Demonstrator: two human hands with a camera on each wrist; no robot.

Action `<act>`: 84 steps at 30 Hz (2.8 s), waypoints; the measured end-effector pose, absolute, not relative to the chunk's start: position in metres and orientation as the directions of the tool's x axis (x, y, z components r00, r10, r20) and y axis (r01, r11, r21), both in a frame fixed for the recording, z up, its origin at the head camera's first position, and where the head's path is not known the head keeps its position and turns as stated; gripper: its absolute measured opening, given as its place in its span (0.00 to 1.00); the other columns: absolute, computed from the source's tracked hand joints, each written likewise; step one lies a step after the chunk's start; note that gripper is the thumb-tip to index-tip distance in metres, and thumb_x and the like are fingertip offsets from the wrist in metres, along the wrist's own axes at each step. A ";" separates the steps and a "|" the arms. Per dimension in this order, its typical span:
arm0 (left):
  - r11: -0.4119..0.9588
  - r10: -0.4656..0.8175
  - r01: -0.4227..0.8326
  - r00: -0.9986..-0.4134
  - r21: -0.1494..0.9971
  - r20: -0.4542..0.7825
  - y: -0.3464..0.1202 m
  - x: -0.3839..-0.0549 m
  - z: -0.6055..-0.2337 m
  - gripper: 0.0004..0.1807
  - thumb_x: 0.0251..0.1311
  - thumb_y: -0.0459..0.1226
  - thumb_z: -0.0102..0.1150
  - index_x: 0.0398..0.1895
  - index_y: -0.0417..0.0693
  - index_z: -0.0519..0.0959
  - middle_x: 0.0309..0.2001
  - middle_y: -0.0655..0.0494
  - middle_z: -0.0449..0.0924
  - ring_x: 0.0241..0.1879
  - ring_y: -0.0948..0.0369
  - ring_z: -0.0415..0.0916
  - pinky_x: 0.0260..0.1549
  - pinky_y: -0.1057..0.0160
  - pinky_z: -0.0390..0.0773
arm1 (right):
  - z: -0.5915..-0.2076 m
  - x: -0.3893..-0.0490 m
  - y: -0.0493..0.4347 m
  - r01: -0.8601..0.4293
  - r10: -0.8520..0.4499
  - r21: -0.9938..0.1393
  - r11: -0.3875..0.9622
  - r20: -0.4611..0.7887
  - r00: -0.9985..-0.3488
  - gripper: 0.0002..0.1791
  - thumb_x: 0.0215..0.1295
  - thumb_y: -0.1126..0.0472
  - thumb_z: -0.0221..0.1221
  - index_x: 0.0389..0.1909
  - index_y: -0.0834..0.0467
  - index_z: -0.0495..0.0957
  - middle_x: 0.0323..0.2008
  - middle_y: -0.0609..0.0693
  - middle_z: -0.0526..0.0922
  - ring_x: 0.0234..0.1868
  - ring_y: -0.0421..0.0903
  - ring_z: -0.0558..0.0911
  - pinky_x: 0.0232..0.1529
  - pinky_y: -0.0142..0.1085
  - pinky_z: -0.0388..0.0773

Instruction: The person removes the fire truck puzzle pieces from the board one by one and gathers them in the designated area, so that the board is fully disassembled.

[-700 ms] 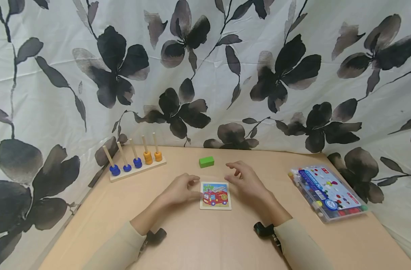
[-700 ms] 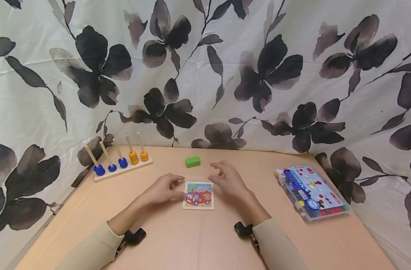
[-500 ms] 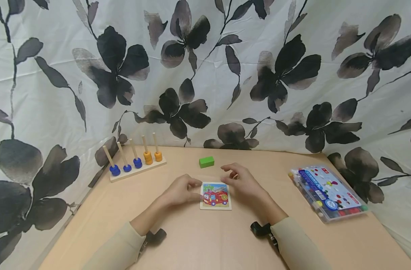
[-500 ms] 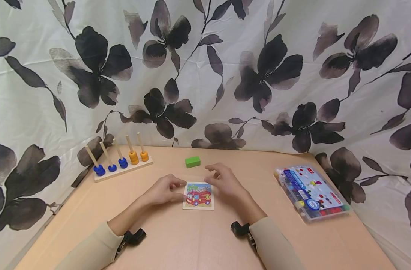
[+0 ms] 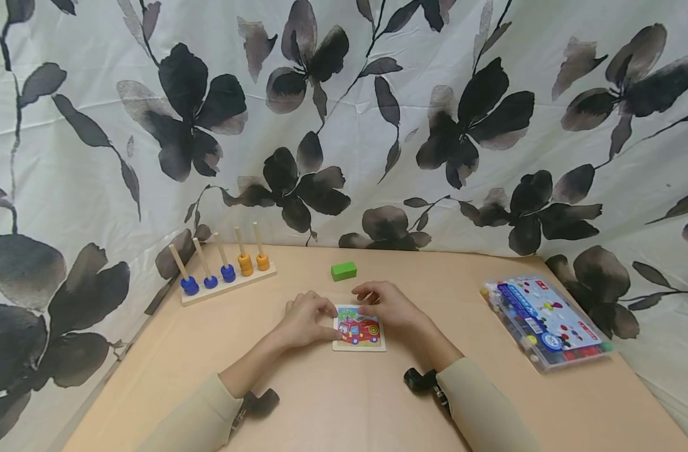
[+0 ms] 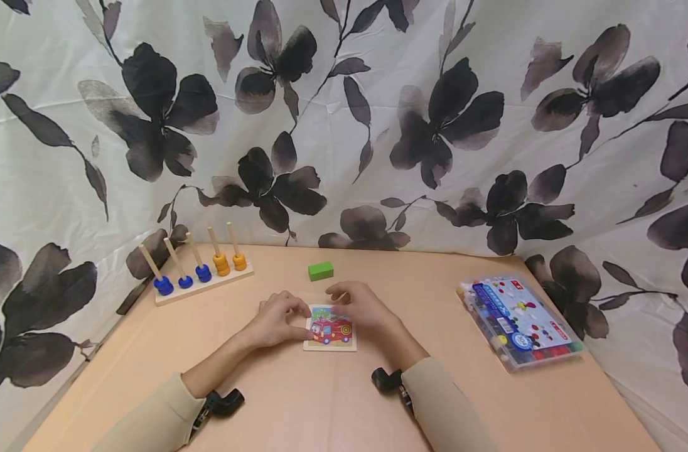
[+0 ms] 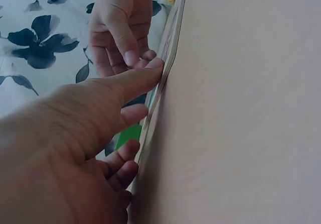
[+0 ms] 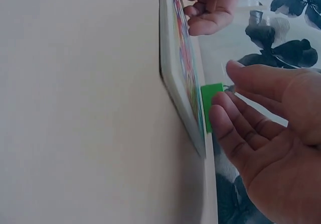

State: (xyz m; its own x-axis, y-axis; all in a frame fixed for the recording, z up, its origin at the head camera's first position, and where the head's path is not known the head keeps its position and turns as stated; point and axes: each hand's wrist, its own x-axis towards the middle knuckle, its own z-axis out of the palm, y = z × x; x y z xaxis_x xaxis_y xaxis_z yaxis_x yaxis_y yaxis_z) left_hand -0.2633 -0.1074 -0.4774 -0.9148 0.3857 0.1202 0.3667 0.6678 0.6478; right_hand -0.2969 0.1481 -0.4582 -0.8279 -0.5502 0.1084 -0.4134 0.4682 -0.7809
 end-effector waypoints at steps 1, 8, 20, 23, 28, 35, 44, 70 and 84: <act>0.658 0.393 0.373 -0.911 0.654 0.124 -0.108 -0.264 -0.478 0.20 0.44 0.54 0.83 0.39 0.61 0.86 0.43 0.59 0.76 0.48 0.57 0.66 0.51 0.49 0.58 | -0.458 -0.297 0.146 -0.412 -0.556 -0.782 0.468 0.102 -0.825 0.22 0.65 0.69 0.66 0.61 0.67 0.80 0.50 0.62 0.86 0.45 0.47 0.83 0.49 0.37 0.79; 0.601 0.492 0.453 -0.859 0.659 0.141 -0.113 -0.268 -0.481 0.21 0.48 0.52 0.81 0.46 0.61 0.90 0.43 0.63 0.82 0.46 0.59 0.68 0.47 0.52 0.57 | -0.460 -0.299 0.134 -0.421 -0.601 -0.776 0.469 0.068 -0.796 0.21 0.63 0.70 0.68 0.57 0.67 0.82 0.45 0.59 0.87 0.39 0.42 0.80 0.41 0.30 0.78; 0.596 0.545 0.476 -0.831 0.647 0.110 -0.116 -0.267 -0.479 0.23 0.50 0.53 0.80 0.51 0.62 0.90 0.45 0.63 0.78 0.47 0.60 0.67 0.46 0.54 0.56 | -0.468 -0.298 0.131 -0.459 -0.603 -0.730 0.507 0.080 -0.794 0.18 0.64 0.66 0.70 0.55 0.62 0.85 0.39 0.55 0.82 0.37 0.43 0.74 0.39 0.31 0.71; 0.605 0.549 0.487 -0.828 0.629 0.113 -0.116 -0.267 -0.479 0.23 0.49 0.54 0.80 0.50 0.64 0.90 0.46 0.64 0.75 0.47 0.61 0.65 0.47 0.54 0.56 | -0.469 -0.298 0.131 -0.460 -0.609 -0.729 0.507 0.075 -0.790 0.18 0.64 0.66 0.70 0.55 0.61 0.85 0.40 0.55 0.81 0.37 0.43 0.75 0.39 0.31 0.72; 0.602 0.551 0.497 -0.825 0.625 0.126 -0.116 -0.267 -0.480 0.22 0.49 0.54 0.80 0.48 0.65 0.91 0.46 0.64 0.73 0.47 0.60 0.64 0.48 0.53 0.55 | -0.471 -0.299 0.130 -0.464 -0.614 -0.720 0.517 0.066 -0.787 0.18 0.65 0.65 0.69 0.56 0.59 0.85 0.42 0.53 0.80 0.38 0.42 0.75 0.40 0.31 0.72; 0.605 0.552 0.500 -0.824 0.620 0.125 -0.117 -0.267 -0.478 0.21 0.49 0.55 0.80 0.48 0.66 0.91 0.46 0.65 0.73 0.47 0.60 0.63 0.48 0.52 0.55 | -0.472 -0.300 0.128 -0.482 -0.624 -0.707 0.517 0.073 -0.778 0.17 0.66 0.63 0.69 0.55 0.58 0.86 0.44 0.52 0.81 0.40 0.43 0.75 0.42 0.32 0.72; 0.608 0.554 0.503 -0.823 0.614 0.126 -0.117 -0.265 -0.476 0.20 0.50 0.54 0.80 0.48 0.66 0.91 0.45 0.65 0.73 0.47 0.60 0.64 0.48 0.52 0.56 | -0.472 -0.301 0.125 -0.471 -0.619 -0.707 0.528 0.059 -0.783 0.15 0.67 0.62 0.68 0.53 0.56 0.86 0.44 0.51 0.81 0.44 0.44 0.76 0.45 0.34 0.72; 0.620 0.556 0.508 -0.822 0.597 0.122 -0.116 -0.266 -0.477 0.19 0.50 0.53 0.80 0.47 0.67 0.91 0.45 0.66 0.72 0.47 0.61 0.64 0.47 0.54 0.56 | -0.473 -0.303 0.119 -0.468 -0.625 -0.685 0.558 0.023 -0.780 0.13 0.68 0.65 0.65 0.52 0.56 0.83 0.44 0.51 0.77 0.47 0.46 0.74 0.50 0.39 0.71; 0.633 0.554 0.508 -0.824 0.585 0.116 -0.115 -0.266 -0.475 0.19 0.50 0.54 0.80 0.47 0.68 0.91 0.45 0.66 0.73 0.48 0.61 0.63 0.47 0.54 0.56 | -0.470 -0.300 0.117 -0.443 -0.617 -0.695 0.566 -0.001 -0.787 0.05 0.69 0.65 0.64 0.43 0.54 0.82 0.43 0.53 0.75 0.45 0.47 0.74 0.49 0.41 0.69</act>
State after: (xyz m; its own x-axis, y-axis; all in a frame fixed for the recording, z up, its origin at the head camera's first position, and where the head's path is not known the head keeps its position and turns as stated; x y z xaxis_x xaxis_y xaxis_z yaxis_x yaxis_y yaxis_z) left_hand -0.2659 -0.1153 -0.4752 -0.8241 0.5545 0.1158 0.5078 0.6326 0.5847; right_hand -0.3002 0.1168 -0.4702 -0.7869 -0.6171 -0.0011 -0.4431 0.5662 -0.6950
